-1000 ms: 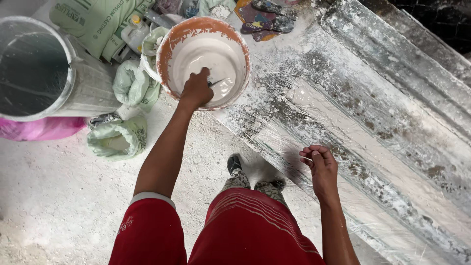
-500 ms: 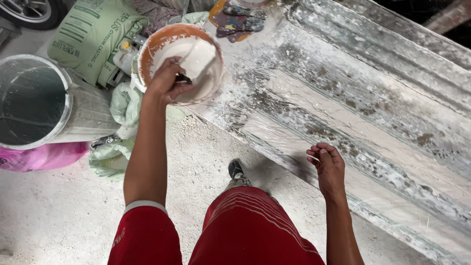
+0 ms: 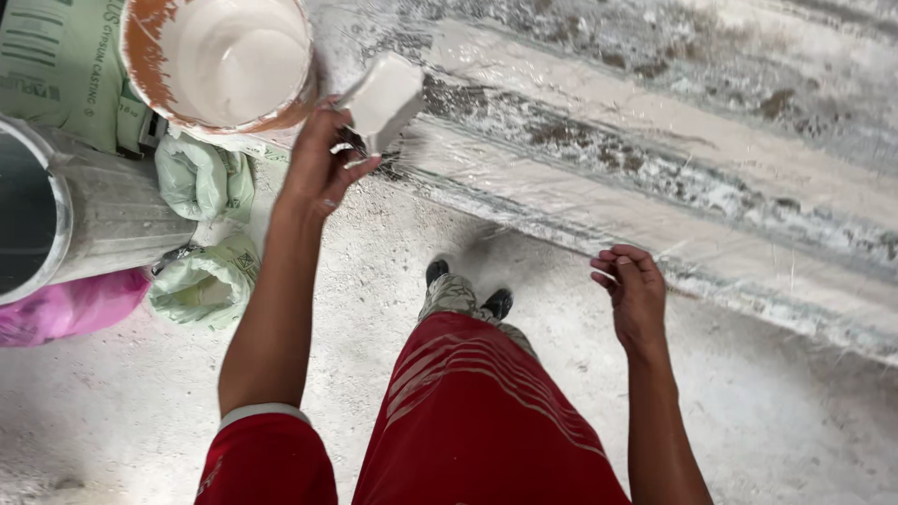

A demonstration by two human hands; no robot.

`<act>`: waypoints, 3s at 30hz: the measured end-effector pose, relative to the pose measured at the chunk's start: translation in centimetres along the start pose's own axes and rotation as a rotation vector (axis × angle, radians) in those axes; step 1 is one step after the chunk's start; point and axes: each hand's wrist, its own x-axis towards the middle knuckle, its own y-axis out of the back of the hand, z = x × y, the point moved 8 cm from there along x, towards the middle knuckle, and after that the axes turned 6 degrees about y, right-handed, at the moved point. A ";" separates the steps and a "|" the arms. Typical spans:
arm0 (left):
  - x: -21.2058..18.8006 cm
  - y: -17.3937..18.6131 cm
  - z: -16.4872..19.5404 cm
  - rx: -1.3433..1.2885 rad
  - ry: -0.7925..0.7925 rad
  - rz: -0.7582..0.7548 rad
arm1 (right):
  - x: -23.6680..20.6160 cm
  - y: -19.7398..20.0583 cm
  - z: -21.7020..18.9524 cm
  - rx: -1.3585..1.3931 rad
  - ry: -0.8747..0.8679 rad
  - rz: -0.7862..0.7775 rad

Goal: The person dips a bundle of white fibers into a bucket of water and lays the wet fibers along a plaster-filled molding form. They then use a sponge and their hands to smooth and press the plaster surface along the mold before moving to the next form.

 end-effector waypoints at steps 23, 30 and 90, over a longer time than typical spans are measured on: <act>8.2 2.2 -5.5 0.571 -0.204 -0.078 | -12.3 -1.1 -2.1 -0.022 0.140 0.346; 7.7 -3.1 -6.9 0.669 -0.259 -0.162 | -14.8 1.5 -1.8 -0.005 0.154 0.435; -35.6 -135.8 -87.2 1.233 -0.919 -0.647 | -18.2 142.7 -36.6 -0.172 0.330 0.447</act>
